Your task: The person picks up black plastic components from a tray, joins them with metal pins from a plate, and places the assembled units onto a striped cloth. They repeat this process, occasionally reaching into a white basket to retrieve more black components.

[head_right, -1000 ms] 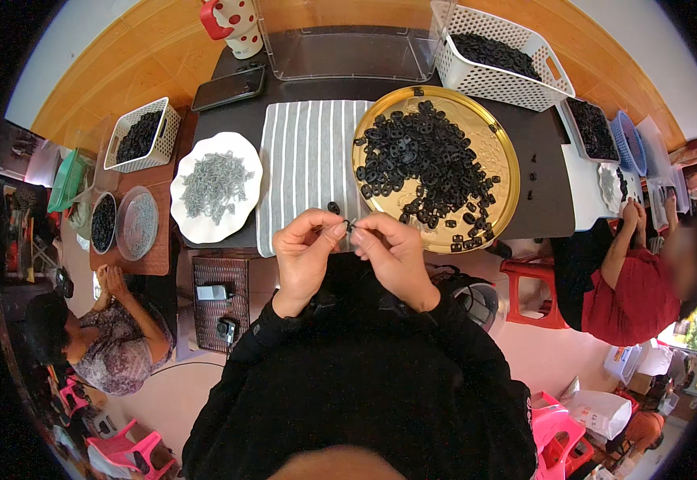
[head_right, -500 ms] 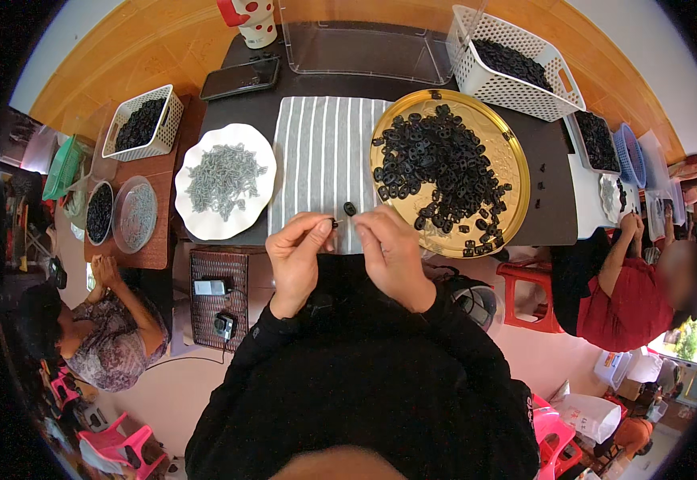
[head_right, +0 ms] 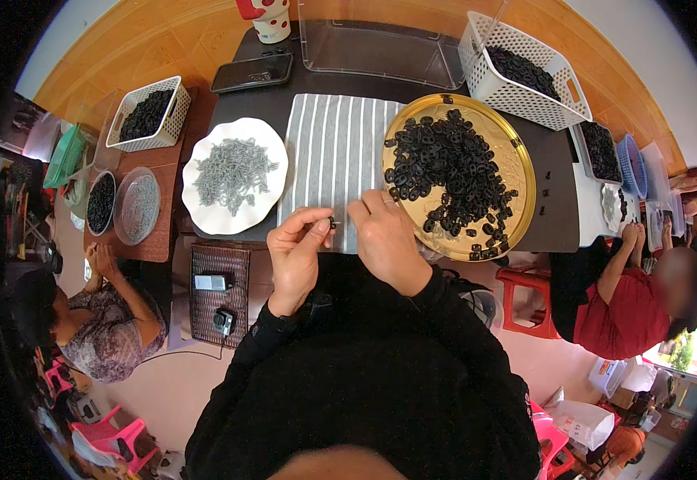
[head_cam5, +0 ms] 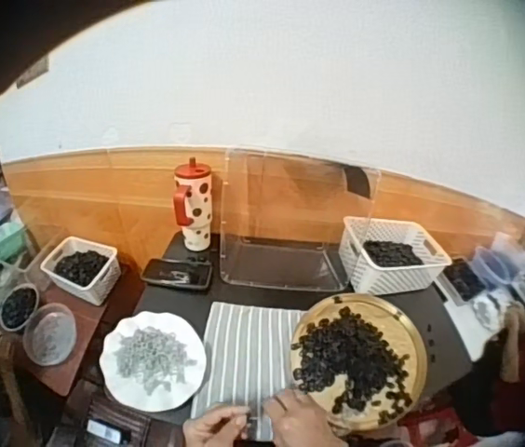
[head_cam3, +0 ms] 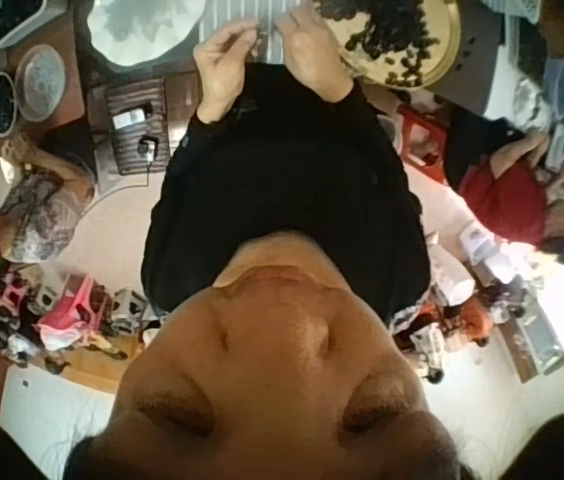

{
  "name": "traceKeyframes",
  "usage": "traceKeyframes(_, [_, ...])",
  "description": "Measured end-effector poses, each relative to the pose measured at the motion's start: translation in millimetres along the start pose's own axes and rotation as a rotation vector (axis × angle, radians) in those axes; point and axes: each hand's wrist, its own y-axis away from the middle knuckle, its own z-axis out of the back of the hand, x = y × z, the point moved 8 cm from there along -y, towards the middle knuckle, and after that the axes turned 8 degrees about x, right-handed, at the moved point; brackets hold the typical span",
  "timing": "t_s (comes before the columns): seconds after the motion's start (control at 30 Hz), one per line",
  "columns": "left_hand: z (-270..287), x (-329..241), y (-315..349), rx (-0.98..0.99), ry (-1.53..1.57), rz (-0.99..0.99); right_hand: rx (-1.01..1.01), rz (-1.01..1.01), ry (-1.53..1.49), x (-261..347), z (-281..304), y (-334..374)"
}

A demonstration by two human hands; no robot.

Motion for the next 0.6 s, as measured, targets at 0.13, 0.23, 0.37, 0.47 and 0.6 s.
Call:
traceKeyframes(0.13, [0.7,3.3,1.5,-0.01,0.033,0.034,0.021,0.05,-0.001,0.7,-1.7,4.5])
traceKeyframes(0.23, [-0.6,-5.5,2.1,0.008,-0.063,-0.006,0.016,0.059,0.04,3.0,1.8,12.5])
traceKeyframes(0.37, [-1.6,-4.5,2.3,0.018,-0.053,-0.041,-0.024,0.016,0.015,-5.6,1.1,20.0])
traceKeyframes(0.47, [-3.0,-0.3,2.9,0.011,0.007,-0.016,-0.212,-0.088,-0.353,-16.9,12.7,18.6])
traceKeyframes(0.6, [-5.7,1.8,4.9,0.009,0.062,-0.02,-0.358,-0.089,-0.412,-21.0,3.6,22.0])
